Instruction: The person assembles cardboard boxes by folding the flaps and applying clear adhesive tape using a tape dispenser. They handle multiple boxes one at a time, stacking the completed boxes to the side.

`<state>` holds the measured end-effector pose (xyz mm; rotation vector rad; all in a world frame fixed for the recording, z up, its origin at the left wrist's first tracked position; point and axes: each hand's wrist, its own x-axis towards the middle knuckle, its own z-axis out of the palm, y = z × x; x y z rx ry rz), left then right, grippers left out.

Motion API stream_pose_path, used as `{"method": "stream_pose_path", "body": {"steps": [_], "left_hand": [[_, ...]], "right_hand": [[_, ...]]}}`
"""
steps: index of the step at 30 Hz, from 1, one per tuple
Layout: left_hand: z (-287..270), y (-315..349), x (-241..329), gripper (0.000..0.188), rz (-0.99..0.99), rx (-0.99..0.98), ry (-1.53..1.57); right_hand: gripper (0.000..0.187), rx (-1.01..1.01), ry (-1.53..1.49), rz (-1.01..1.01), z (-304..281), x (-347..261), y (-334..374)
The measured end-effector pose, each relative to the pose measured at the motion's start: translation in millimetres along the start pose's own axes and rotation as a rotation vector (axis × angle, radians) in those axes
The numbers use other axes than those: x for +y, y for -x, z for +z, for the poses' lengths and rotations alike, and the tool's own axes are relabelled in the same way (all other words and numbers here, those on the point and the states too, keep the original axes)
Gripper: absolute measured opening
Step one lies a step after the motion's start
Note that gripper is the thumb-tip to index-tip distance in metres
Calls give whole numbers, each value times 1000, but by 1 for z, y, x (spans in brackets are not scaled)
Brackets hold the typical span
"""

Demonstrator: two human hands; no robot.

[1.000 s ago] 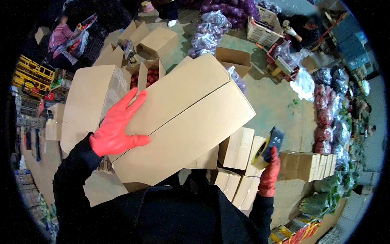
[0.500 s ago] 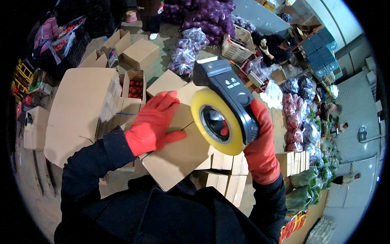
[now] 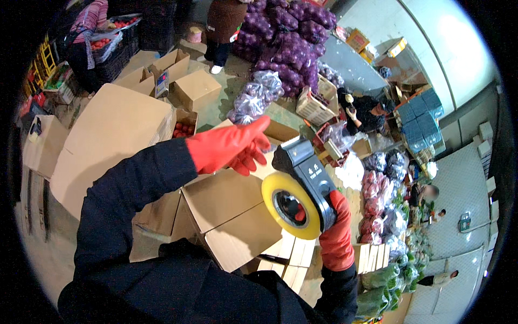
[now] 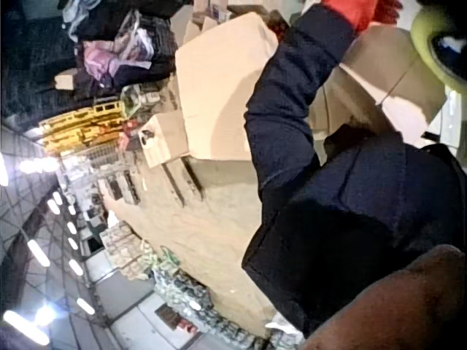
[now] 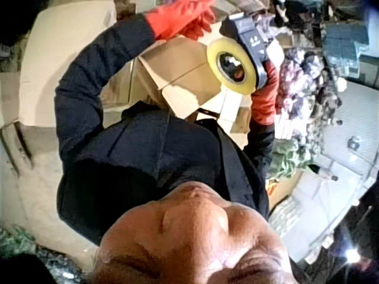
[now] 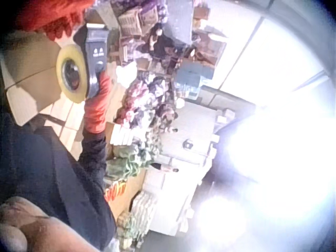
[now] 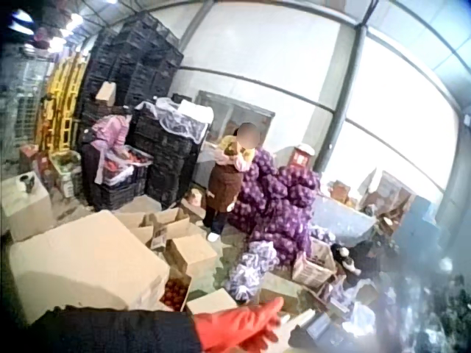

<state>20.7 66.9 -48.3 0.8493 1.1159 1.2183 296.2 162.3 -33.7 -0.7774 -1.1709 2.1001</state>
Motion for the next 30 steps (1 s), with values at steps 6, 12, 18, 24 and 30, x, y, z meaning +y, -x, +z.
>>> {"method": "stream_pose_path", "body": {"steps": [6, 12, 18, 24, 30], "left_hand": [[14, -38, 7, 51, -21, -129, -62], [18, -44, 8, 25, 18, 14, -87], [-20, -46, 8, 33, 10, 197, -274], [-68, -67, -25, 39, -180, 142, -368], [-61, -90, -87, 36, -232, -55, -381]], "right_hand": [[67, 86, 93, -8, -13, 3, -1], [71, 9, 255, 15, -8, -1, 4], [62, -6, 390, 82, 5, -19, 19], [56, 54, 486, 157, 27, -30, 25], [60, 162, 459, 117, 21, -23, 21]]}}
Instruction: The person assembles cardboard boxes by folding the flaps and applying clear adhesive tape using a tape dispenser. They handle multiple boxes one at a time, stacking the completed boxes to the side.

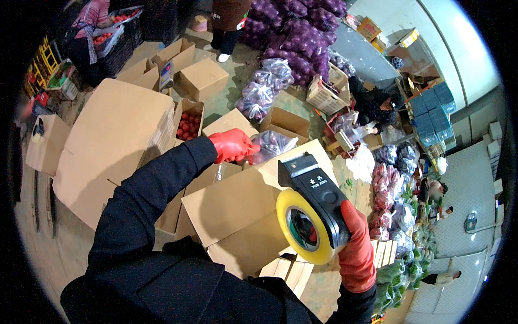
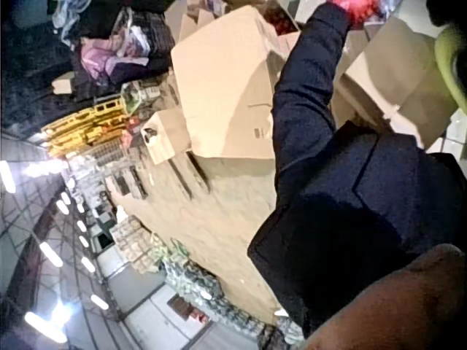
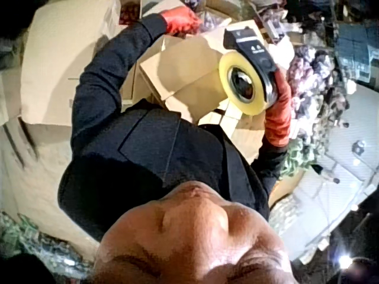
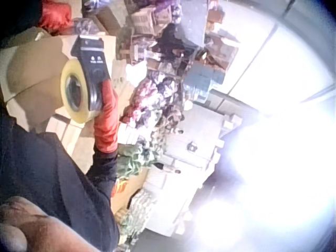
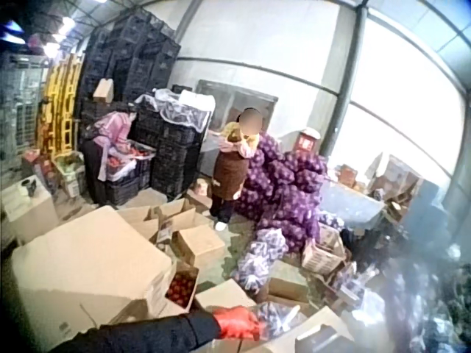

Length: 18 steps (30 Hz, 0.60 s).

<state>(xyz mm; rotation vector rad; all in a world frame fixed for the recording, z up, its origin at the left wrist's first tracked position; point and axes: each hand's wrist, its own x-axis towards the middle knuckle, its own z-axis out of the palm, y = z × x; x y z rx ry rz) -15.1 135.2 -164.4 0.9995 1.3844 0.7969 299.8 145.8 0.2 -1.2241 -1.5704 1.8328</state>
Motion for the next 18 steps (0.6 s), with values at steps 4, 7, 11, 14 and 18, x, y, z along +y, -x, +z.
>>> {"method": "stream_pose_path", "body": {"steps": [4, 7, 11, 14, 18], "left_hand": [[10, 0, -13, 41, -27, 20, -82], [17, -7, -24, 33, -76, 10, -217], [39, -74, -151, 70, 27, 90, -523], [30, -47, -152, 62, 220, 196, -528], [16, 20, -59, 50, 244, 164, 202]], "right_hand": [[62, -31, 33, 18, -6, 0, -4], [62, -48, -11, 42, -13, 3, -8], [61, -27, -70, 40, -13, 4, -5], [61, -30, -156, 55, -8, 8, -4], [51, -16, -157, 58, 18, -4, 6]]}}
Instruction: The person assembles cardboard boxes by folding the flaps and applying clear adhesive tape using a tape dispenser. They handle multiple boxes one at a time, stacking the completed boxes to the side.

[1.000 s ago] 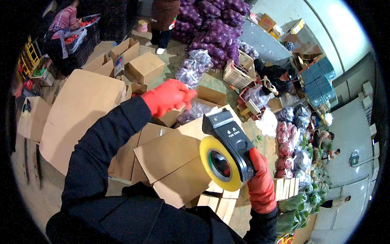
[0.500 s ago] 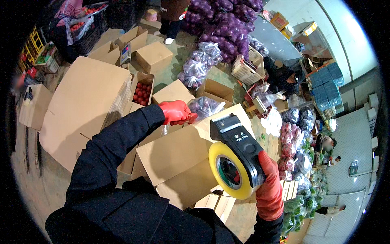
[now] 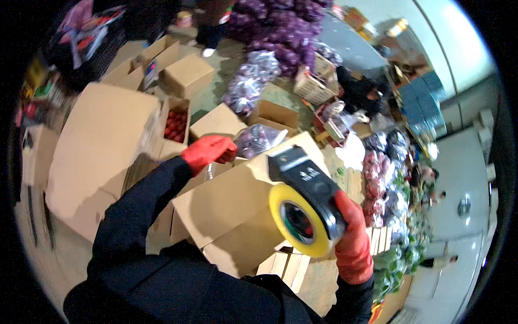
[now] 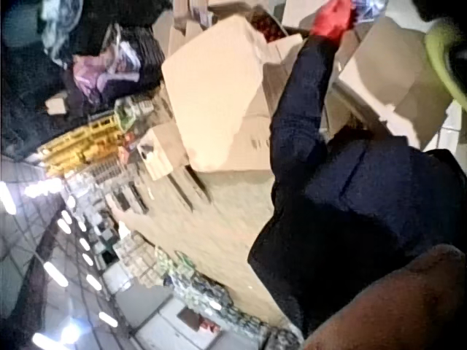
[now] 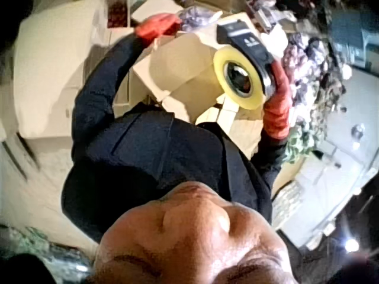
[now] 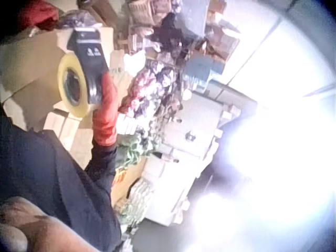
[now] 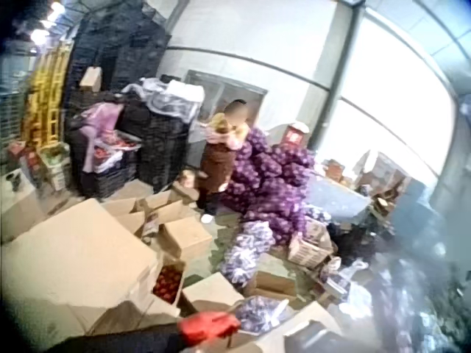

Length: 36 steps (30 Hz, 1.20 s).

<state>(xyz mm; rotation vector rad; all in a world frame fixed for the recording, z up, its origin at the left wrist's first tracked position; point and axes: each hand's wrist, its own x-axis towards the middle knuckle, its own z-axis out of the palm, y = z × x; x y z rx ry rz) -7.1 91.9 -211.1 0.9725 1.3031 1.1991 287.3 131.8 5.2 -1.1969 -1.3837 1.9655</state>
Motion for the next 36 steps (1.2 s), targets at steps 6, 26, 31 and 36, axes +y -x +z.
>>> {"method": "stream_pose_path", "body": {"steps": [6, 26, 31, 36], "left_hand": [[-15, 60, 60, 47, 220, -301, -441], [150, 144, 84, 109, 206, 295, -1352], [160, 132, 83, 112, 180, 358, -1431], [154, 141, 69, 110, 162, 451, -1464]], "right_hand": [[48, -193, 347, -138, 7, -12, -14], [69, -700, 595, -1147, -47, 16, -30], [56, -459, 349, -442, -70, 26, 38], [49, -305, 324, 159, -103, 14, 108]]}}
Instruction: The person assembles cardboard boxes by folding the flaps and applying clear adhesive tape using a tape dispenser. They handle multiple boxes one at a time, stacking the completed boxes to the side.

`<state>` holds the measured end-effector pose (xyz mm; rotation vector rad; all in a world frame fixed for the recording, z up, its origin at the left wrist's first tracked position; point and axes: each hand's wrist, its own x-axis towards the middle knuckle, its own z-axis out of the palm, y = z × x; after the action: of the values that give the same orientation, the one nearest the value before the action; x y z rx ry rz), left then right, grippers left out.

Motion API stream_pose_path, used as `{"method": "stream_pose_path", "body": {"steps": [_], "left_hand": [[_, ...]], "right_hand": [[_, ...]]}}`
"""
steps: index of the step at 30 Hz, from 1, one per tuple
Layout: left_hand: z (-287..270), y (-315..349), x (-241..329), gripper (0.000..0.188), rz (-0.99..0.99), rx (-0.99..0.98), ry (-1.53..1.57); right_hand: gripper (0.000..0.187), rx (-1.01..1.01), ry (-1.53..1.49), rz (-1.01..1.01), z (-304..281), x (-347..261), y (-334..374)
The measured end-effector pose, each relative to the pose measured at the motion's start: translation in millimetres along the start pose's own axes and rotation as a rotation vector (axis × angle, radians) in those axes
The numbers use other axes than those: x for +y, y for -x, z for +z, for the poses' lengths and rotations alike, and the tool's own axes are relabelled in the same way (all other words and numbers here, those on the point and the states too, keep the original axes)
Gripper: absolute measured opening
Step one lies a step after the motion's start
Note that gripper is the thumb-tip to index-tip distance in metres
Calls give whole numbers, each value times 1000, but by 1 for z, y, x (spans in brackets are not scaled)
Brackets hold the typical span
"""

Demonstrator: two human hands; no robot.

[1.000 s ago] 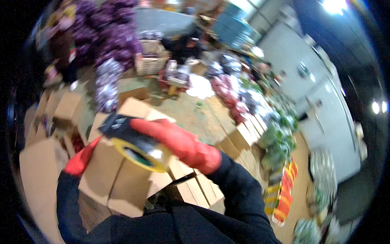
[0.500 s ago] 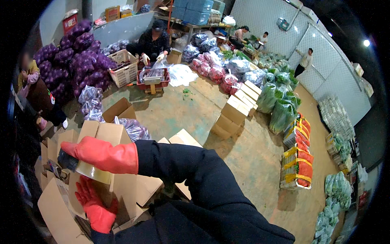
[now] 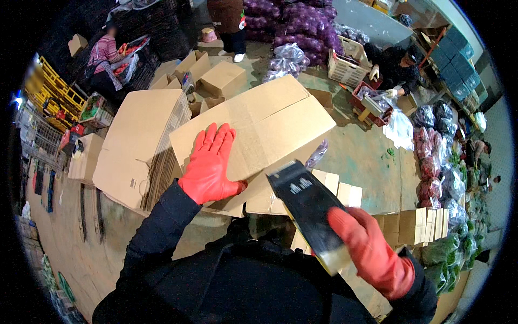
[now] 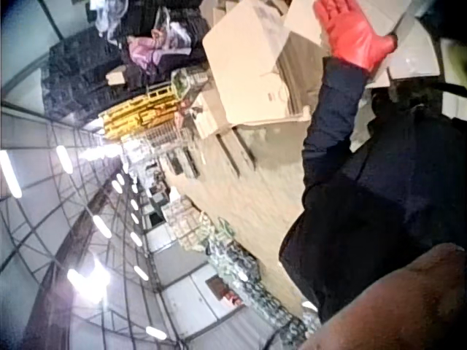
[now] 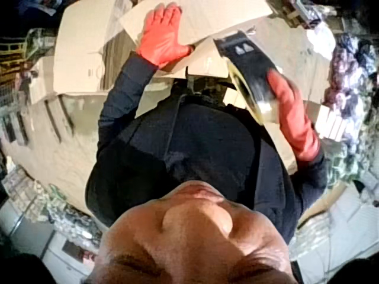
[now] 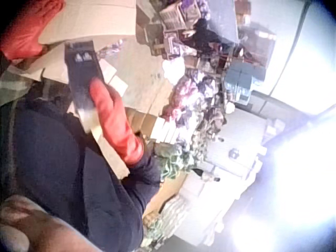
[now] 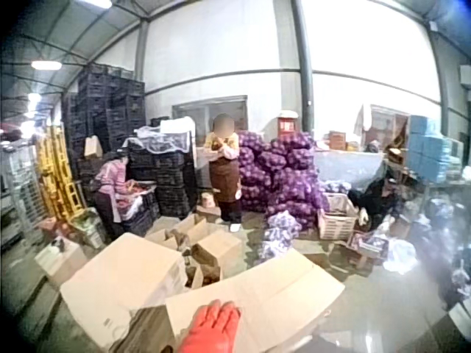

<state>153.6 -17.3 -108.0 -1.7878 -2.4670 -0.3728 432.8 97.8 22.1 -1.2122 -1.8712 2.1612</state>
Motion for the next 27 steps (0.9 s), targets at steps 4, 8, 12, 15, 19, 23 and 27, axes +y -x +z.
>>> {"method": "stream_pose_path", "body": {"steps": [4, 8, 12, 15, 19, 23, 27], "left_hand": [[1, -6, 6, 107, -21, -25, 28], [-2, -6, 9, 107, -28, -48, -1], [-6, -14, 13, 107, 8, -98, 25], [-8, -6, 15, 107, -11, -62, -18], [-13, -6, 15, 106, 32, -51, -14], [-8, -11, 8, 106, 25, -53, -39], [-1, -16, 12, 105, 50, -36, -23]], "right_hand": [[54, 116, -6, 77, -26, 29, 42], [57, 148, 167, 116, -25, 71, 34], [56, 128, 50, 49, -27, 133, 1], [51, 70, 126, 4, -15, 132, -29], [49, 133, 4, -127, -6, 142, -90], [43, 41, -270, -145, -4, 151, -121], [38, 92, -472, -14, -16, 143, -118]]}}
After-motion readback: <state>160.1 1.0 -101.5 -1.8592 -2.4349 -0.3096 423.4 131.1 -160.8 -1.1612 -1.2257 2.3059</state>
